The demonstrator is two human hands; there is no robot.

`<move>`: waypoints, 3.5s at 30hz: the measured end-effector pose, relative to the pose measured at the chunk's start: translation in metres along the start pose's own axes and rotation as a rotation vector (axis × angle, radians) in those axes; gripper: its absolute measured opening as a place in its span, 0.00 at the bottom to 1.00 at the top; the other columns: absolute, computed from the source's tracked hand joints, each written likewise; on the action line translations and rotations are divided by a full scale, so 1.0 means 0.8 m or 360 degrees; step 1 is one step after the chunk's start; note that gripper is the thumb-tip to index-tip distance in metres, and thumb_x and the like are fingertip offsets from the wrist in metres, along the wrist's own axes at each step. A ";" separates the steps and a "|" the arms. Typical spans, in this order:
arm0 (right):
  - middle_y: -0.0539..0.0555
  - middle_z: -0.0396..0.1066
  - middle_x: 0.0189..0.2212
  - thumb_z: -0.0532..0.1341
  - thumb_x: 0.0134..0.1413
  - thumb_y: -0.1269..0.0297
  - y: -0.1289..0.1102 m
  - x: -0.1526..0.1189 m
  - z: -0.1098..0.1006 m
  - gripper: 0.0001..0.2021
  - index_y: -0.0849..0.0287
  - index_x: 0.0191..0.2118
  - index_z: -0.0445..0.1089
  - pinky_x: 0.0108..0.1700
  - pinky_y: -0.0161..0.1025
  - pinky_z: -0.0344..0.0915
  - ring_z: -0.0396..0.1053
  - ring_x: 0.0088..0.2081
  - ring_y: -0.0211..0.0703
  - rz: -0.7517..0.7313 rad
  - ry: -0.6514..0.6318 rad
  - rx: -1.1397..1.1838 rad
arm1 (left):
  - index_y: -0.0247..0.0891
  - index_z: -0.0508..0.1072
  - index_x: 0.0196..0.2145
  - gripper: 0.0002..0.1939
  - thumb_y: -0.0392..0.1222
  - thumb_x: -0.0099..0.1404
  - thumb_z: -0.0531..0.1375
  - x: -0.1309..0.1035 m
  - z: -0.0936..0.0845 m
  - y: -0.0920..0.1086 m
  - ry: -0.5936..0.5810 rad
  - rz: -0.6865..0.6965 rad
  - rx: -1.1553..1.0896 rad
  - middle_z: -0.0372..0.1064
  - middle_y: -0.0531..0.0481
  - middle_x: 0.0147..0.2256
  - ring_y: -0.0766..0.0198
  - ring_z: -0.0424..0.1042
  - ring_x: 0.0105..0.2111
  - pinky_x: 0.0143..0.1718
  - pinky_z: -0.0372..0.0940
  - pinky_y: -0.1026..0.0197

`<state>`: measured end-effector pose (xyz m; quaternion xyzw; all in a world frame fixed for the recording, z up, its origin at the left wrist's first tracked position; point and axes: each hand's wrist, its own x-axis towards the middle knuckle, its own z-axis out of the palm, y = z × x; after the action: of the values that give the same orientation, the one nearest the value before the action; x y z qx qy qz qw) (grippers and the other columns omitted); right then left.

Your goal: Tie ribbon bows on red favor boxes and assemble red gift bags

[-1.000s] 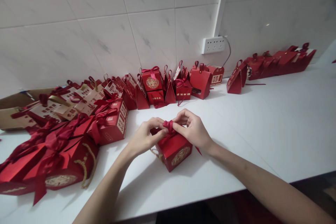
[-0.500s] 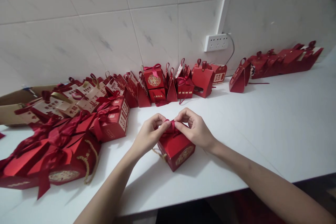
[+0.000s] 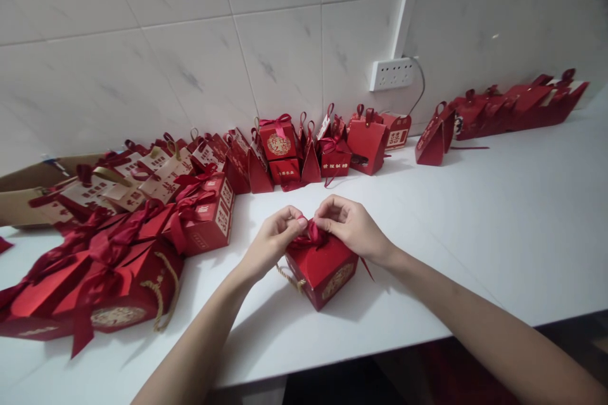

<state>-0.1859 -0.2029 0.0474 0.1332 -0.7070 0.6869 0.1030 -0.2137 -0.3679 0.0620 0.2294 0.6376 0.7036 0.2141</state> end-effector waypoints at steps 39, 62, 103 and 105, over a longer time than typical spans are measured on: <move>0.54 0.72 0.35 0.62 0.55 0.65 -0.022 -0.004 -0.061 0.06 0.52 0.33 0.78 0.41 0.48 0.60 0.68 0.35 0.43 -0.0983 -0.0422 -0.1019 | 0.40 0.64 0.30 0.06 0.42 0.64 0.55 -0.076 0.035 -0.016 0.0801 0.0359 0.1192 0.65 0.52 0.31 0.64 0.64 0.33 0.36 0.59 0.62; 0.47 0.64 0.20 0.63 0.48 0.48 -0.033 0.006 -0.094 0.19 0.59 0.23 0.64 0.26 0.34 0.55 0.59 0.23 0.34 0.0551 -0.1032 -0.0728 | 0.39 0.65 0.27 0.11 0.50 0.60 0.57 -0.066 0.044 -0.029 0.1075 0.0178 0.0755 0.62 0.52 0.29 0.63 0.63 0.31 0.36 0.59 0.60; 0.46 0.58 0.18 0.58 0.50 0.49 -0.059 -0.034 -0.022 0.18 0.59 0.21 0.62 0.26 0.34 0.49 0.53 0.22 0.34 0.0624 -0.0262 -0.1047 | 0.39 0.60 0.19 0.22 0.57 0.60 0.52 -0.081 0.063 -0.018 0.0831 -0.0394 0.0832 0.62 0.53 0.20 0.64 0.62 0.23 0.28 0.53 0.62; 0.46 0.59 0.18 0.60 0.48 0.49 -0.054 -0.029 -0.029 0.17 0.59 0.23 0.65 0.26 0.34 0.49 0.54 0.22 0.34 0.0669 -0.0299 -0.0894 | 0.39 0.60 0.20 0.20 0.56 0.60 0.53 -0.081 0.060 -0.019 0.0820 -0.0305 0.0716 0.62 0.53 0.20 0.65 0.62 0.23 0.27 0.53 0.63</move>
<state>-0.1504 -0.1794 0.0815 0.0142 -0.8864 0.4568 -0.0733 -0.1330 -0.3664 0.0476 0.0250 0.8284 0.5569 0.0555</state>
